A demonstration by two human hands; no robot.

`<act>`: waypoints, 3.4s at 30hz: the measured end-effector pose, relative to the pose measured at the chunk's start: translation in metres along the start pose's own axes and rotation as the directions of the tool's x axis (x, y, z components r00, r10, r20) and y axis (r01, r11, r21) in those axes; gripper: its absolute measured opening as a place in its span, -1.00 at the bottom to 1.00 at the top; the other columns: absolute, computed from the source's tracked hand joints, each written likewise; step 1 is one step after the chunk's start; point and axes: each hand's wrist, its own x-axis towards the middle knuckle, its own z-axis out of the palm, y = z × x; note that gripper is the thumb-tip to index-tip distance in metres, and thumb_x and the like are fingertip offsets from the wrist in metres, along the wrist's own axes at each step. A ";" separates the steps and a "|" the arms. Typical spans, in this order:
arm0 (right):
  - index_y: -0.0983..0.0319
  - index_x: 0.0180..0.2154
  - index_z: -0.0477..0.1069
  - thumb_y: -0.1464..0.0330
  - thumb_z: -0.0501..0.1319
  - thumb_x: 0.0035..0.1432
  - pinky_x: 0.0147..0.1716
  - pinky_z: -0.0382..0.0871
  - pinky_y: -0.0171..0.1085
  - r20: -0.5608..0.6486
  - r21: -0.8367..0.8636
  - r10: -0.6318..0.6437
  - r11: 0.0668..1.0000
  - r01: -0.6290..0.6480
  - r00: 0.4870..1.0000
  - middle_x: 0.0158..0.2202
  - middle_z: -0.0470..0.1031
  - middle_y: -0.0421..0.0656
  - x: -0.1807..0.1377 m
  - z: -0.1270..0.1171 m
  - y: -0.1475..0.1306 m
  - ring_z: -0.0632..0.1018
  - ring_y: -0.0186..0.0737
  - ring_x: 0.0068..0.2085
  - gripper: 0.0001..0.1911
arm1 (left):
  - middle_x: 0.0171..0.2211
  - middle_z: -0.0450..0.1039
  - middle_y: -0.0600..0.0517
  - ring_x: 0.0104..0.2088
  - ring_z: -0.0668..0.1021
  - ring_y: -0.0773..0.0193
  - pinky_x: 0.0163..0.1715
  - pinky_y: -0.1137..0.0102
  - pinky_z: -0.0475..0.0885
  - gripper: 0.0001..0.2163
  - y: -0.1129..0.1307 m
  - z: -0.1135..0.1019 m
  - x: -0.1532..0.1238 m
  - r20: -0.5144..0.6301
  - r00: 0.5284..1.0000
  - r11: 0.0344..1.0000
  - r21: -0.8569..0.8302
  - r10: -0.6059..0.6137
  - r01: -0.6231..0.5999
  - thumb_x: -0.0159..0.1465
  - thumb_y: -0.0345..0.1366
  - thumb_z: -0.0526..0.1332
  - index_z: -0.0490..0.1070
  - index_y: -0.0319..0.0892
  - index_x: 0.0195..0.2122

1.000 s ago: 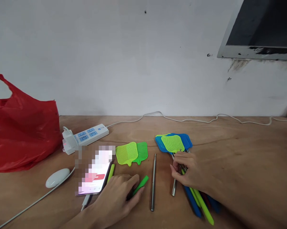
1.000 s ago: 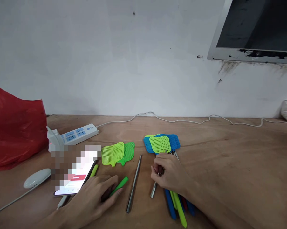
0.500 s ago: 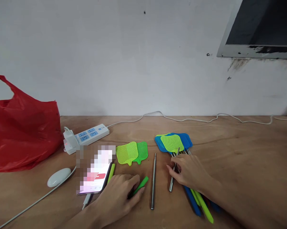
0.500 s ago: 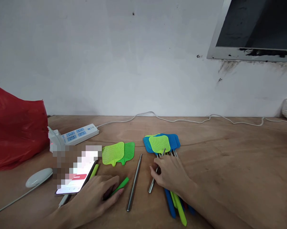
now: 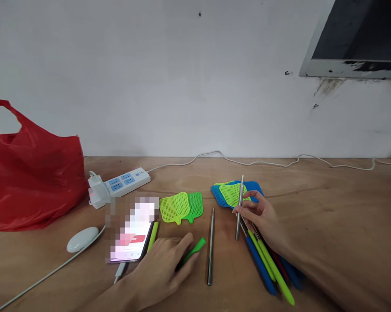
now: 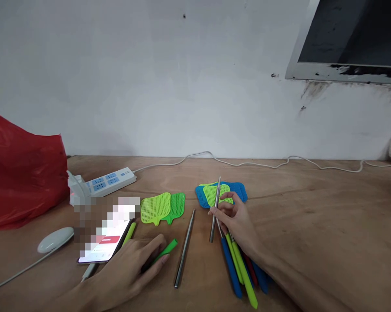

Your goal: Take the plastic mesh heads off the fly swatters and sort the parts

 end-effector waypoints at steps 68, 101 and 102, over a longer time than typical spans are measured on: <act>0.19 -0.44 0.36 -0.01 0.27 0.16 -0.70 0.12 -0.40 -0.057 0.097 -0.002 0.995 0.008 0.998 -0.73 0.28 -0.35 -0.013 0.011 0.002 0.22 -0.40 -0.69 -0.59 | 0.25 0.34 -0.05 0.24 0.37 -0.09 0.17 -0.13 0.33 -0.62 -0.007 0.003 0.004 -0.126 0.990 0.988 0.152 0.057 -0.038 0.46 -0.18 0.06 0.28 0.01 0.28; 0.19 -0.47 0.38 -0.07 0.22 0.13 -0.72 0.07 -0.38 -0.013 -0.047 0.031 0.998 -0.032 0.999 -0.75 0.25 -0.34 -0.014 0.011 -0.008 0.21 -0.39 -0.72 -0.55 | 0.32 0.21 -0.20 0.28 0.30 -0.22 0.18 -0.15 0.28 -0.36 -0.008 0.002 0.000 -0.164 0.983 0.996 0.030 0.083 -0.079 0.25 -0.09 0.28 0.16 -0.11 0.32; 0.19 -0.47 0.39 -0.07 0.22 0.12 -0.73 0.07 -0.38 -0.014 -0.050 0.030 0.998 -0.031 0.999 -0.75 0.24 -0.34 -0.014 0.012 -0.009 0.21 -0.38 -0.72 -0.55 | 0.31 0.24 -0.20 0.27 0.31 -0.22 0.18 -0.15 0.27 -0.35 -0.008 0.001 0.000 -0.165 0.982 0.996 0.028 0.089 -0.085 0.23 -0.10 0.29 0.15 -0.11 0.32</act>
